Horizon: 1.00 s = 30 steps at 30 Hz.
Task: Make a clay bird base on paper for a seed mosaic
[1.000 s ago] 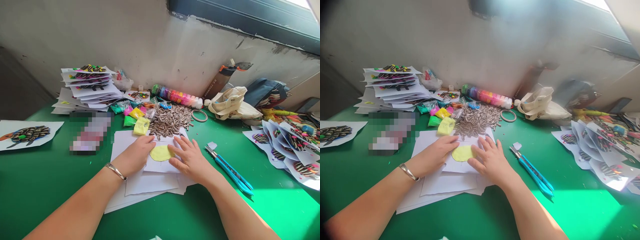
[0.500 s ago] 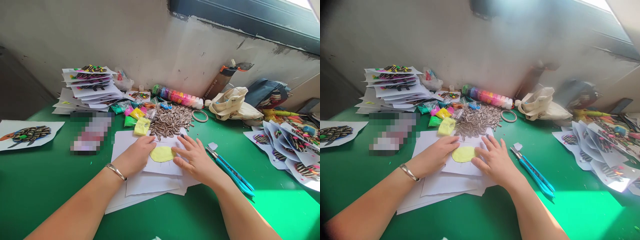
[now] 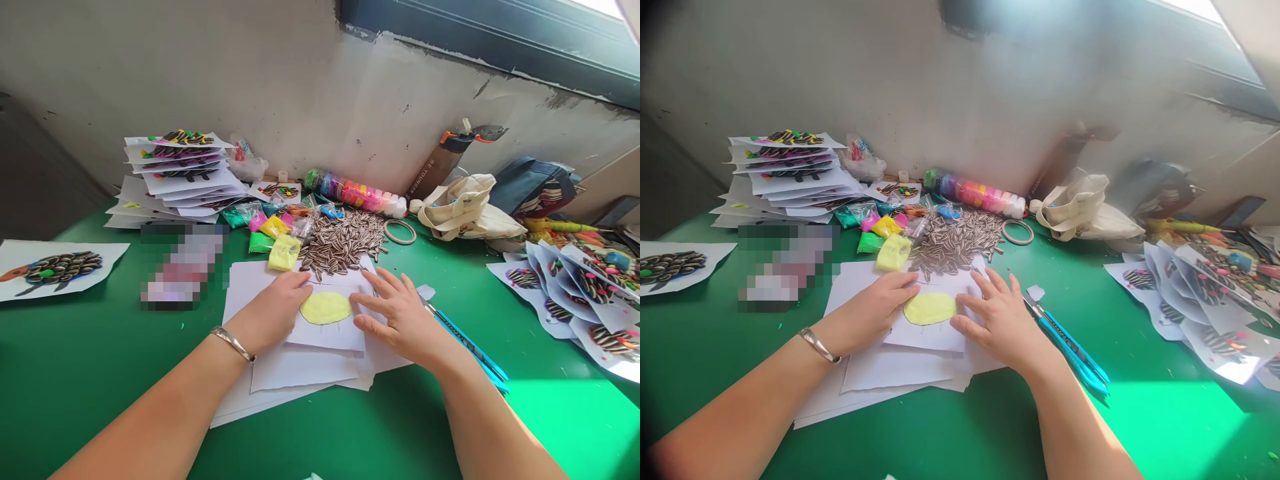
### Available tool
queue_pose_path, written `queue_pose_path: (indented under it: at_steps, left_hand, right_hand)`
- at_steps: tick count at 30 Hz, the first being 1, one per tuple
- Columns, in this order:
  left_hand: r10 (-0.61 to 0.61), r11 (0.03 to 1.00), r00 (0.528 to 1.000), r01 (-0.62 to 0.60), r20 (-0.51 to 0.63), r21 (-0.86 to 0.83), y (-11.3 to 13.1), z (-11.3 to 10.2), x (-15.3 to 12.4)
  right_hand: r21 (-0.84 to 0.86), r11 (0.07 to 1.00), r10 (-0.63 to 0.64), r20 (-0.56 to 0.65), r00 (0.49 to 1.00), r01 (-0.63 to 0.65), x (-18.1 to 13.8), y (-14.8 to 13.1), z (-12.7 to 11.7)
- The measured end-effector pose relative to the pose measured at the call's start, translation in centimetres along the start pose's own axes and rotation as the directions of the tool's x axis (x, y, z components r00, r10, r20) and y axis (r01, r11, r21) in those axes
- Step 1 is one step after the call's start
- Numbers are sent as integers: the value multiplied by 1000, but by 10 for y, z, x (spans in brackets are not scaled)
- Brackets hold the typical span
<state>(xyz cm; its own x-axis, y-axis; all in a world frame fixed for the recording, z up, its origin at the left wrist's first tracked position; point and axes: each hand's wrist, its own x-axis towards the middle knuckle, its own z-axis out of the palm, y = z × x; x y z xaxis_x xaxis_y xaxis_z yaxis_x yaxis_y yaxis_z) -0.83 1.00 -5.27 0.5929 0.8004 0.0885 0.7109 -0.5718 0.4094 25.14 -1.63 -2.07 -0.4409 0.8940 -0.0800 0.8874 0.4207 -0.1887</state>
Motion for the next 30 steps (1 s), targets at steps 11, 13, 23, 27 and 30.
queue_pose_path:
  at_steps: [11, 13, 23, 27, 30]
  left_hand:
    - [17, 999, 1000, -17, -1, 46, 1, -1, 0]
    - [15, 999, 1000, -16, 7, 47, 1, -1, 0]
    - [-1, 999, 1000, 0, 14, 53, 2, -1, 0]
    - [0, 999, 1000, -1, 20, 51, 1, 0, 0]
    - [2, 998, 1000, -3, 20, 60, 1, 0, 0]
  right_hand:
    - [-5, 999, -52, 19, 998, 52, -5, -1, -7]
    - [-1, 997, -82, 40, 996, 82, -6, -2, -8]
    - [10, 994, -105, 64, 992, 104, -7, -5, -12]
    - [26, 992, -126, 81, 989, 124, -7, -6, -11]
    - [29, 991, -136, 66, 989, 134, -7, -5, -10]
